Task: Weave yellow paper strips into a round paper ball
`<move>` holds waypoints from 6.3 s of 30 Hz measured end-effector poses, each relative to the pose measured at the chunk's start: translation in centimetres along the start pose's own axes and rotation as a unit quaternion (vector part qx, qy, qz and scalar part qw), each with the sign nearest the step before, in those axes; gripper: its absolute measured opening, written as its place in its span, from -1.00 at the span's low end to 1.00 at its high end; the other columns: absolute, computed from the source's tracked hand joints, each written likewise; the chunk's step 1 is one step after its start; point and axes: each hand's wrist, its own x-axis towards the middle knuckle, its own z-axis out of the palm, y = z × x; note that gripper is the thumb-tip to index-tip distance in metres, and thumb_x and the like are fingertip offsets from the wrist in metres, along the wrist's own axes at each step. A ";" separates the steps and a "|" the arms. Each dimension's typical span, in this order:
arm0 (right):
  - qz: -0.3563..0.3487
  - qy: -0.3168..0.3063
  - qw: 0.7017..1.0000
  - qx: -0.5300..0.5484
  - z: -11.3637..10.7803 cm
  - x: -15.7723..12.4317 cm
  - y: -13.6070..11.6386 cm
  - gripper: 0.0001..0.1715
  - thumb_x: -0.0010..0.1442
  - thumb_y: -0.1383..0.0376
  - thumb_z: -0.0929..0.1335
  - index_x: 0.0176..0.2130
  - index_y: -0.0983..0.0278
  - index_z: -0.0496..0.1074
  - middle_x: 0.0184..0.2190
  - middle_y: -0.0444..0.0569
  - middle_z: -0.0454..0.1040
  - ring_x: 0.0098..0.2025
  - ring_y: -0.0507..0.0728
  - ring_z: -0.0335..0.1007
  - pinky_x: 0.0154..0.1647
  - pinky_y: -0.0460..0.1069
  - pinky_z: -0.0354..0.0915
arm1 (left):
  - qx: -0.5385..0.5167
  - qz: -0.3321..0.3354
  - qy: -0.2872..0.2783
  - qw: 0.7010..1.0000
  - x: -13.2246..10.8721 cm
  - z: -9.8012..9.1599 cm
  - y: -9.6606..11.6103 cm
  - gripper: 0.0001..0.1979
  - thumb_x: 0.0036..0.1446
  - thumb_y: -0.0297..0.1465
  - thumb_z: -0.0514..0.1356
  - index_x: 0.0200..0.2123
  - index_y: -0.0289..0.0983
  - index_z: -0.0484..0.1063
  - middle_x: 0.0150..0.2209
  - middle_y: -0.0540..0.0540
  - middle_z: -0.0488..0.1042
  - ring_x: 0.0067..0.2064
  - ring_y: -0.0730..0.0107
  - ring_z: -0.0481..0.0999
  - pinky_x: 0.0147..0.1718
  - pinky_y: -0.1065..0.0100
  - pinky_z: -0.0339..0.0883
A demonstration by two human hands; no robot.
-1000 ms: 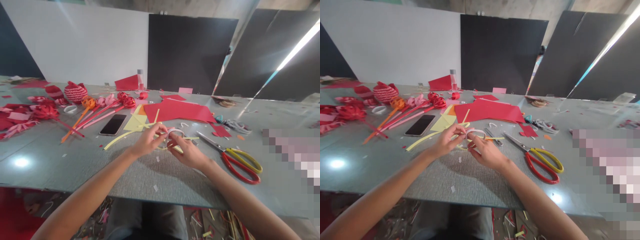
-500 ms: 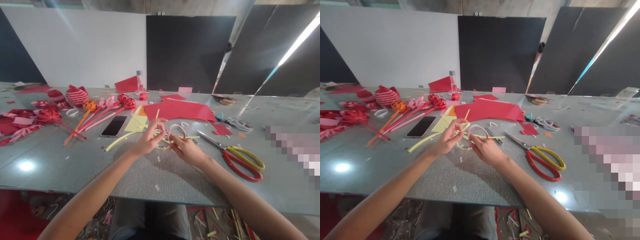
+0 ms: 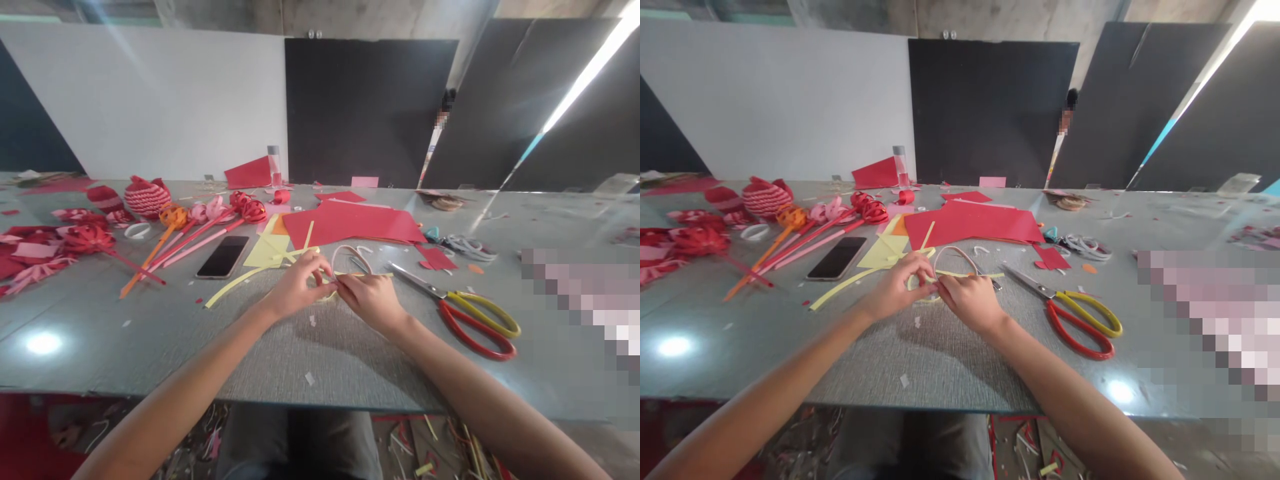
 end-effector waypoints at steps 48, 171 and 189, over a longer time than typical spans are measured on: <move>0.087 -0.164 0.961 0.206 0.6 0.0 5.3 -0.85 0.04 0.32 0.34 -0.31 0.27 0.29 -0.53 -0.13 0.38 -0.51 -0.01 0.24 -0.49 -0.12 0.12 | 0.151 0.151 0.147 0.966 0.4 0.4 -1.2 -0.90 0.14 -0.46 0.07 -0.25 -0.26 0.32 -0.22 -0.09 0.44 -0.08 0.36 0.37 -0.04 0.21 0.25; 0.083 -0.012 0.948 0.305 0.9 -0.7 0.4 -0.66 0.01 0.42 0.28 -0.19 0.23 0.12 -0.41 -0.07 0.46 -0.38 0.06 0.44 -0.41 -0.06 0.30 | 0.218 -0.054 -0.027 0.974 -0.7 2.4 0.9 -0.77 0.06 -0.45 0.10 -0.17 -0.26 0.35 -0.36 -0.06 0.57 -0.37 0.37 0.55 -0.45 0.41 0.32; 0.076 0.067 0.951 0.292 -0.5 -1.1 -0.7 -0.68 0.04 0.37 0.32 -0.19 0.20 0.16 -0.37 -0.08 0.53 -0.30 0.09 0.50 -0.33 -0.03 0.36 | 0.213 0.052 0.086 0.972 -1.4 3.0 1.0 -0.79 0.07 -0.45 0.08 -0.18 -0.25 0.19 -0.53 0.06 0.49 -0.50 0.49 0.46 -0.47 0.44 0.27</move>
